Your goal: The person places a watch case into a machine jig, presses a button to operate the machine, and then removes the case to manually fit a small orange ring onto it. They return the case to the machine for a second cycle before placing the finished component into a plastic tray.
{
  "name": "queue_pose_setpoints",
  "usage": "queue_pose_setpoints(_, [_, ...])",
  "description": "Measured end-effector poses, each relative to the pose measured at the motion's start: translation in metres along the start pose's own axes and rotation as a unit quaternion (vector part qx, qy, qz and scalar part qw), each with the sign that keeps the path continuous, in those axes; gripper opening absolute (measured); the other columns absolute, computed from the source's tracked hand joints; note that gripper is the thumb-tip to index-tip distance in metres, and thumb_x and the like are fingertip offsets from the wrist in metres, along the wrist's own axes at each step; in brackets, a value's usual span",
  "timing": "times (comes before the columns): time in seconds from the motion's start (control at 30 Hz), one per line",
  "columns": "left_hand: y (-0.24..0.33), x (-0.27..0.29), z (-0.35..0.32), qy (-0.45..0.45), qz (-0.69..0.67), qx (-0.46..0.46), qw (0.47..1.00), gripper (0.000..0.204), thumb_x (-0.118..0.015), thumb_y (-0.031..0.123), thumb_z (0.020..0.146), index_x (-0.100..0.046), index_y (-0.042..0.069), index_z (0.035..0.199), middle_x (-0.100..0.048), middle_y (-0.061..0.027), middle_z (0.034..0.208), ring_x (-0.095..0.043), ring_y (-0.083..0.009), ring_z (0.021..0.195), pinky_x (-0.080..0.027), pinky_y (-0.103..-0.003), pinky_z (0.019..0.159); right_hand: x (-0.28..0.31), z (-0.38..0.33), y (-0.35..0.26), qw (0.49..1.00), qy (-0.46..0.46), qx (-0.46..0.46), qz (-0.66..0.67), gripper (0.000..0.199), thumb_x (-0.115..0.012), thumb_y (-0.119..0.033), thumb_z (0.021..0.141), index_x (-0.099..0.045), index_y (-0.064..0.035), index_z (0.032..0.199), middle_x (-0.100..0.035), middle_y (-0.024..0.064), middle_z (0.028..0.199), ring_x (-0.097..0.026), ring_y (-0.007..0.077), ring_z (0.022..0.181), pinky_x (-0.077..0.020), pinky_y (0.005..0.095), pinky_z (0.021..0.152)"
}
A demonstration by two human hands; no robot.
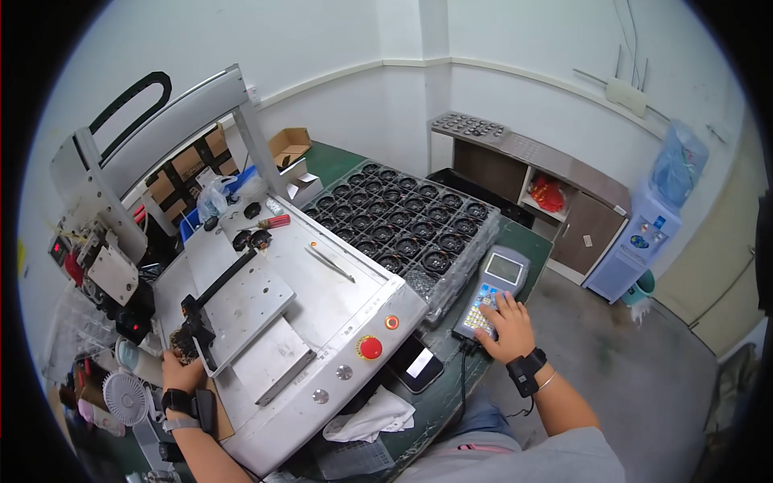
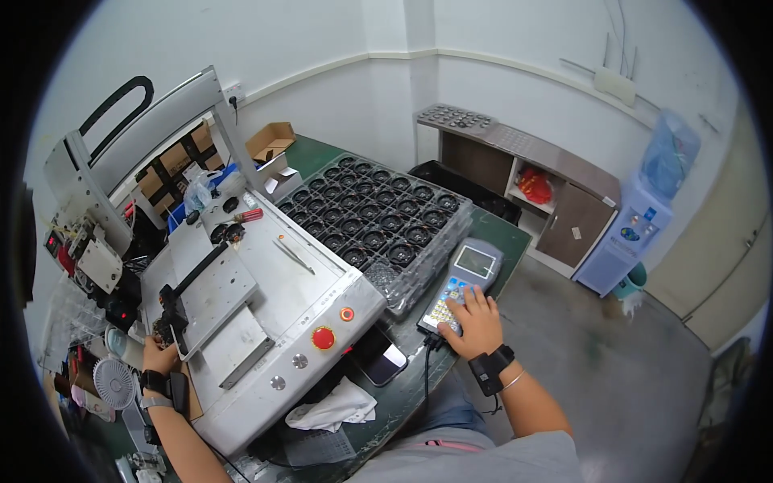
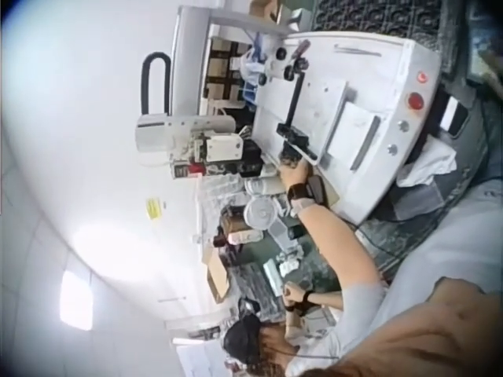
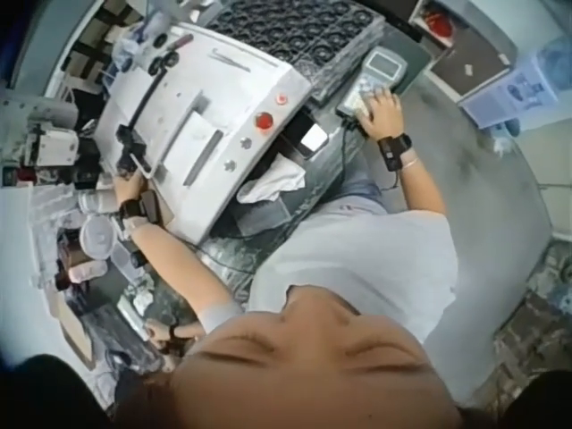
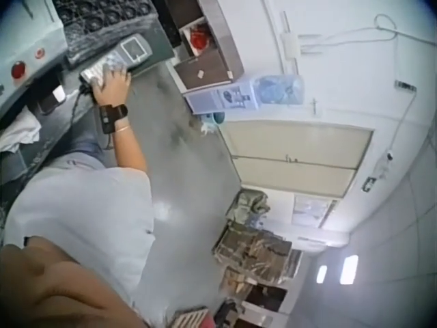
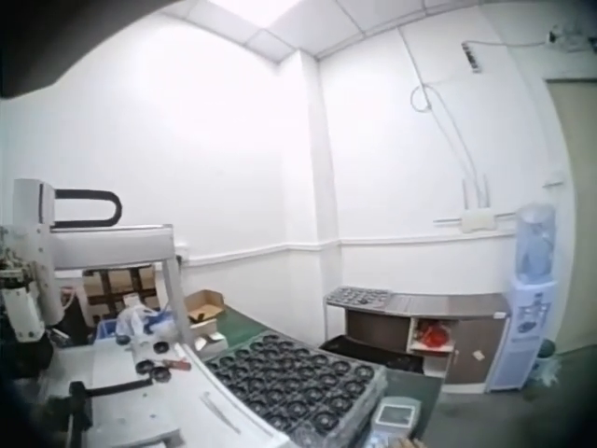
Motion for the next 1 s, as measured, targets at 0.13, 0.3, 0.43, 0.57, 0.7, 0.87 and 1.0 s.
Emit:
queue_pose_setpoints(0.13, [-0.003, 0.003, -0.002, 0.013, 0.004, -0.007, 1.0, 0.057, -0.074, 0.036, 0.063, -0.048, -0.003, 0.094, -0.058, -0.0178, 0.08, -0.057, -0.0283, 0.075, -0.046, -0.035, 0.068, -0.004, -0.001, 0.002, 0.999, -0.02, -0.009, 0.037, 0.047, -0.058, -0.038, 0.081, -0.056, -0.012, 0.12, -0.044, 0.0212, 0.133, -0.035, 0.04, 0.127, -0.0256, 0.0525, 0.103])
queue_pose_setpoints(0.3, [-0.029, -0.012, 0.015, -0.006, -0.012, -0.006, 1.0, 0.061, -0.074, 0.034, 0.066, -0.042, -0.002, 0.104, -0.058, -0.0192, 0.087, -0.057, -0.0285, 0.08, -0.046, -0.035, 0.072, -0.014, -0.006, 0.009, 0.993, 0.007, 0.052, 0.109, 0.053, -0.056, -0.024, 0.077, -0.05, -0.0027, 0.125, -0.041, 0.0238, 0.134, -0.031, 0.0448, 0.127, -0.0272, 0.0475, 0.105])
queue_pose_setpoints(0.43, [-0.054, -0.019, 0.022, 0.02, -0.047, -0.022, 0.998, 0.065, -0.073, 0.03, 0.068, -0.035, 0.0, 0.112, -0.056, -0.0182, 0.091, -0.056, -0.0241, 0.082, -0.046, -0.034, 0.072, -0.012, -0.005, 0.009, 0.993, 0.026, 0.066, 0.098, 0.054, -0.058, -0.026, 0.075, -0.05, -0.003, 0.123, -0.043, 0.023, 0.132, -0.034, 0.0435, 0.125, -0.0315, 0.0484, 0.101])
queue_pose_setpoints(0.57, [-0.065, -0.023, 0.027, 0.027, -0.064, -0.03, 0.997, 0.064, -0.073, 0.026, 0.069, -0.034, 0.0, 0.113, -0.054, -0.0173, 0.093, -0.056, -0.023, 0.081, -0.047, -0.033, 0.071, -0.013, -0.006, 0.012, 0.992, 0.024, 0.067, 0.103, 0.054, -0.057, -0.026, 0.075, -0.05, -0.0029, 0.124, -0.042, 0.0228, 0.133, -0.034, 0.0433, 0.126, -0.0312, 0.0486, 0.102])
queue_pose_setpoints(0.7, [-0.074, -0.025, 0.03, 0.017, -0.084, -0.035, 0.996, 0.063, -0.072, 0.026, 0.069, -0.034, 0.0, 0.112, -0.054, -0.0167, 0.092, -0.055, -0.0222, 0.079, -0.047, -0.033, 0.069, -0.014, -0.008, 0.011, 0.992, 0.014, 0.064, 0.111, 0.054, -0.057, -0.026, 0.075, -0.05, -0.0024, 0.124, -0.042, 0.0224, 0.134, -0.032, 0.043, 0.127, -0.0303, 0.0485, 0.102])
queue_pose_setpoints(0.87, [-0.073, -0.025, 0.029, 0.037, -0.053, -0.064, 0.996, 0.063, -0.073, 0.024, 0.069, -0.034, 0.001, 0.112, -0.054, -0.0141, 0.09, -0.054, -0.0212, 0.076, -0.046, -0.032, 0.066, -0.015, -0.008, 0.011, 0.992, 0.014, 0.062, 0.114, 0.054, -0.057, -0.026, 0.075, -0.05, -0.0021, 0.124, -0.041, 0.022, 0.134, -0.031, 0.0425, 0.128, -0.0297, 0.0486, 0.102])
queue_pose_setpoints(1.0, [-0.094, -0.029, 0.039, 0.03, -0.08, -0.068, 0.994, 0.06, -0.072, 0.021, 0.07, -0.034, 0.001, 0.112, -0.054, -0.013, 0.089, -0.054, -0.0202, 0.073, -0.046, -0.032, 0.063, -0.014, -0.007, 0.008, 0.99, 0.003, 0.051, 0.134, 0.054, -0.054, -0.023, 0.076, -0.049, -0.0002, 0.125, -0.04, 0.0239, 0.135, -0.03, 0.045, 0.128, -0.0259, 0.0481, 0.105])
Point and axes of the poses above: each hand's wrist, its own z-axis towards the middle knuckle, its own x-axis out of the back of the hand, y = z × x, the point moved 3 cm from there along z, towards the middle knuckle
